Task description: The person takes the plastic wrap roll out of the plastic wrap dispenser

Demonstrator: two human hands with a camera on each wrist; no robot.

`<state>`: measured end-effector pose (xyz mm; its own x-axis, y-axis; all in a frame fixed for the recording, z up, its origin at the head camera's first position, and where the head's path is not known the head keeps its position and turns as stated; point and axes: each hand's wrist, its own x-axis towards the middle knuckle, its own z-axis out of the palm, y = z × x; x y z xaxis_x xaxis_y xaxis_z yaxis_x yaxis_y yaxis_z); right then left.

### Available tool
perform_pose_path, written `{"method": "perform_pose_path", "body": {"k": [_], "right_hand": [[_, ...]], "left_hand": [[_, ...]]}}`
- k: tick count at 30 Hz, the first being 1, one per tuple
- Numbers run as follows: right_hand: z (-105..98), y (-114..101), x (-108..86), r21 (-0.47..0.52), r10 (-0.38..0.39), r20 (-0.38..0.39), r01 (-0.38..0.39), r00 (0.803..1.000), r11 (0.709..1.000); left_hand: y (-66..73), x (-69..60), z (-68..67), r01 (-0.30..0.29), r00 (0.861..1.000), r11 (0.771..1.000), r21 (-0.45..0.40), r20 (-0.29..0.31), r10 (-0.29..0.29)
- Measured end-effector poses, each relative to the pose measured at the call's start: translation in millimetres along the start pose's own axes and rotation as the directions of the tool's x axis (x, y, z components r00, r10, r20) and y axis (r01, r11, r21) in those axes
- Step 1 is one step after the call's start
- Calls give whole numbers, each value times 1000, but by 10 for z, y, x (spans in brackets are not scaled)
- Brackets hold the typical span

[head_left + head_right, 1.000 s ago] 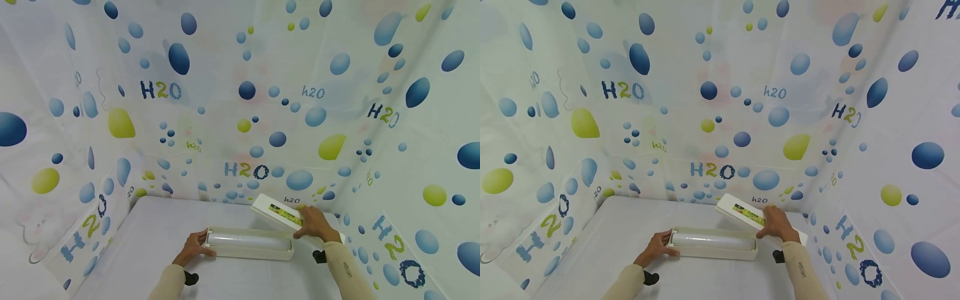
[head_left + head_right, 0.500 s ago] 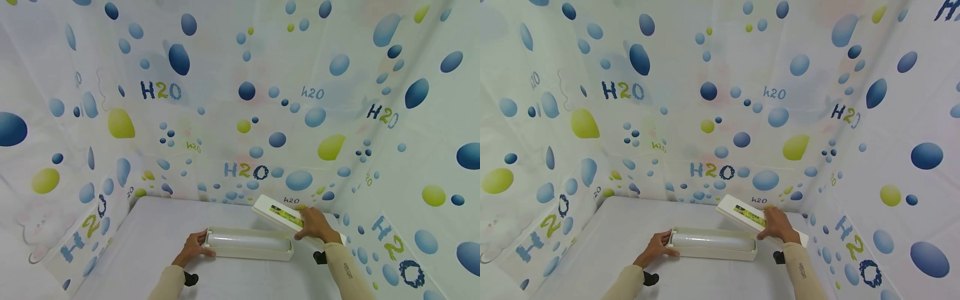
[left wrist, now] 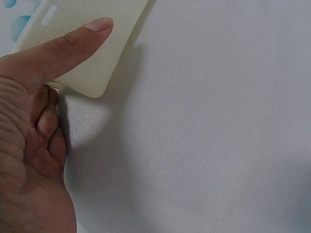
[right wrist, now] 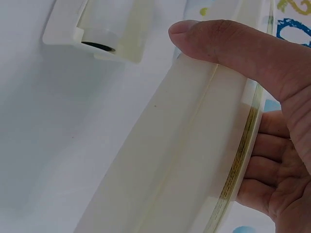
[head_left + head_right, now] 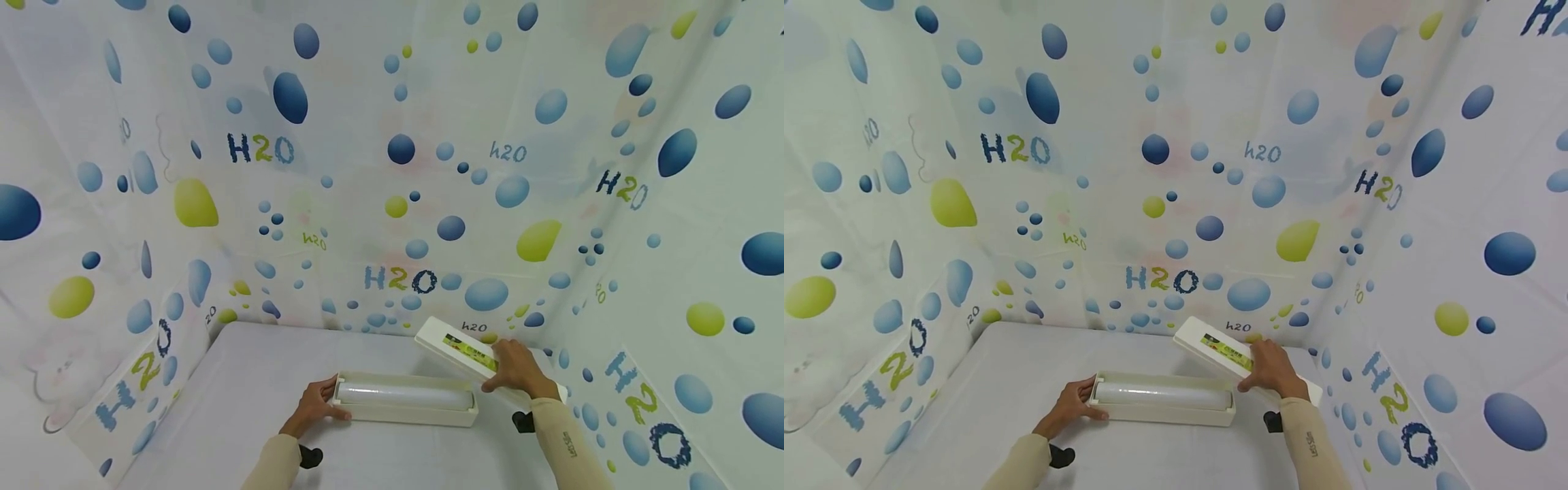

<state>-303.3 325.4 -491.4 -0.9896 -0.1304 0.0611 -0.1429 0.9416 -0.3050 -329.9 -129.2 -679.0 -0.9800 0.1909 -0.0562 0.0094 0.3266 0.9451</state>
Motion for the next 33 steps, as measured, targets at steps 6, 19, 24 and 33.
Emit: {"method": "perform_pose_path", "body": {"k": [6,19,24,33], "right_hand": [[-13,27,-18,-1,20,3,-20,1000,1000],[2,65,-66,24,19,-11,-18,1000,1000],[6,83,-83,17,19,-14,-19,1000,1000],[-4,117,-96,28,18,-15,-18,1000,999]], "left_hand": [[137,-57,-14,-4,1000,1000,25,19,3],[181,-70,-5,34,999,999,6,-7,-34],[169,-64,-4,20,1000,1000,0,-2,-20],[188,-86,-10,15,1000,1000,11,3,-15]]}}
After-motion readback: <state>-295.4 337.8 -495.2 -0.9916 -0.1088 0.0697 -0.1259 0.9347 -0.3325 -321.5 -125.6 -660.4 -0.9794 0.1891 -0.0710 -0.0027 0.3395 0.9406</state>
